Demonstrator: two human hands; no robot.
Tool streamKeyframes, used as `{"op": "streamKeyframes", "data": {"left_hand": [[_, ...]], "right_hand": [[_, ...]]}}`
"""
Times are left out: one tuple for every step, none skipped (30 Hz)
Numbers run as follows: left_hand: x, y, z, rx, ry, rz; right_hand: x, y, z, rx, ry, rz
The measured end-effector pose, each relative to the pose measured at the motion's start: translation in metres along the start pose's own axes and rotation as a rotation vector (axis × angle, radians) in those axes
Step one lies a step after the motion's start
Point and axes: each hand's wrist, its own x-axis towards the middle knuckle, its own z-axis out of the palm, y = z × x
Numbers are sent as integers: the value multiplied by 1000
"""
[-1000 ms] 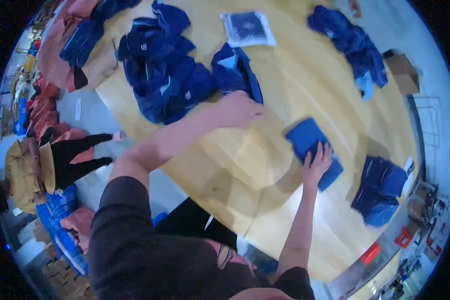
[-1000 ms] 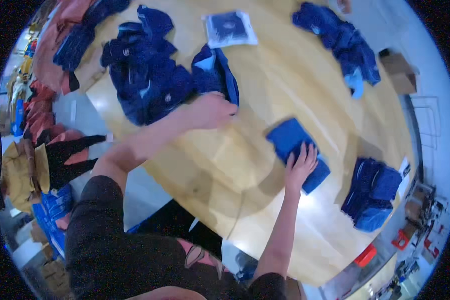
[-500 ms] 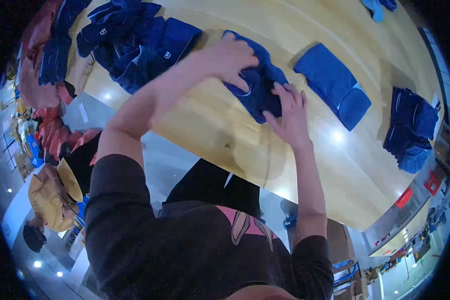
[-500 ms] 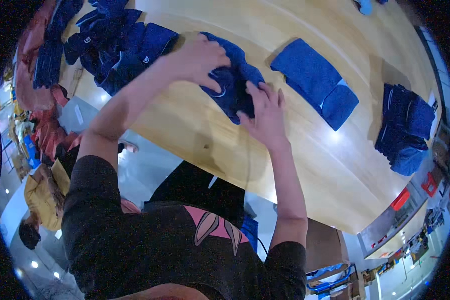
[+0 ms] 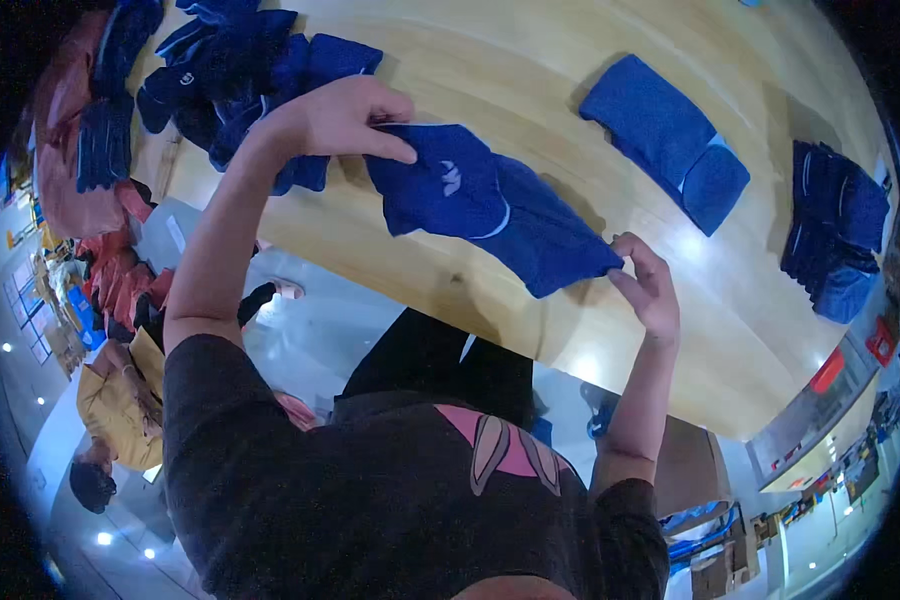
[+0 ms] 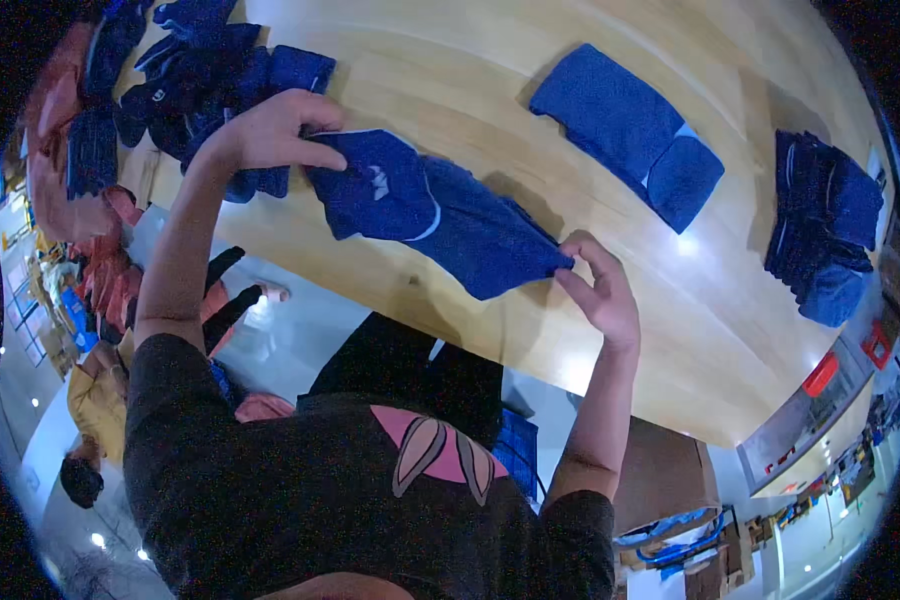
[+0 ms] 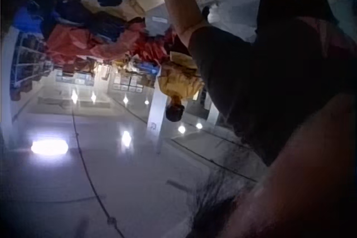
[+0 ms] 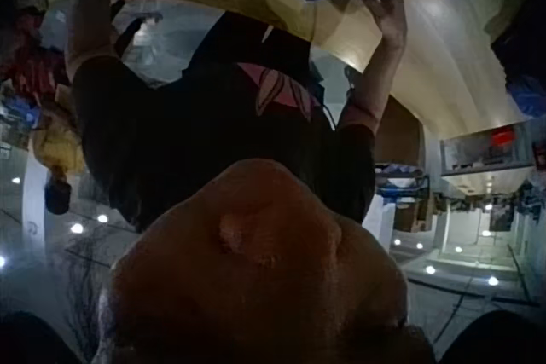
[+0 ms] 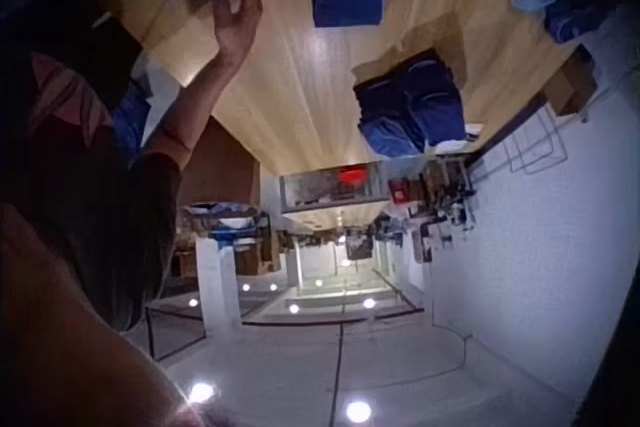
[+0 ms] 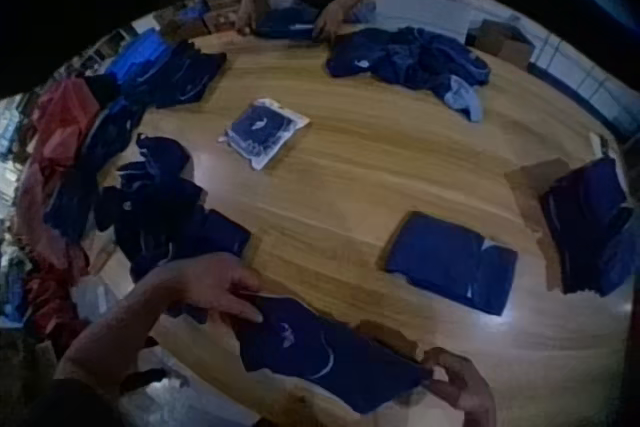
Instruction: Folding blue fabric items on a wooden table in a factory setting.
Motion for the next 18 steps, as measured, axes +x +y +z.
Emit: {"op": "streamKeyframes", "data": {"left_hand": [[12, 0, 9, 24, 64, -28], [23, 0, 20, 52, 137, -72], [31, -5, 36, 48, 140, -78], [41, -13, 58, 258, 489, 73], [53, -18, 78, 467, 830, 233], [59, -13, 100, 338, 817, 169], [53, -2, 119, 223, 796, 89], [52, 13, 133, 215, 788, 91], [50, 29, 146, 46, 772, 88], [52, 38, 155, -119, 757, 82], [61, 41, 161, -26, 806, 133], [68, 45, 165, 64, 855, 184], [76, 53, 166, 61, 853, 182], [84, 61, 163, 226, 879, 125], [88, 63, 162, 394, 899, 61], [90, 60, 161, 397, 901, 61], [93, 52, 160, 281, 817, 73], [93, 44, 159, 168, 731, 83]], "right_hand": [[-3, 5, -2, 39, 91, 79], [1, 12, -1, 83, 168, 147], [7, 16, 4, 82, 160, 147], [12, 20, 13, -140, 378, 100], [15, 22, 21, -366, 599, 55], [11, 16, 23, -348, 604, 89], [9, 11, 30, -313, 598, 119], [7, 10, 40, -315, 600, 129], [6, 10, 52, -273, 568, 142], [10, 11, 64, -229, 533, 147], [19, 15, 77, -407, 535, 12], [29, 17, 88, -588, 532, -124], [40, 17, 98, -588, 530, -121], [52, 17, 106, -729, 528, -93], [62, 19, 112, -863, 520, -67], [70, 23, 113, -934, 486, -40], [77, 27, 113, -1004, 451, -13], [79, 30, 112, -1033, 470, -54]]}}
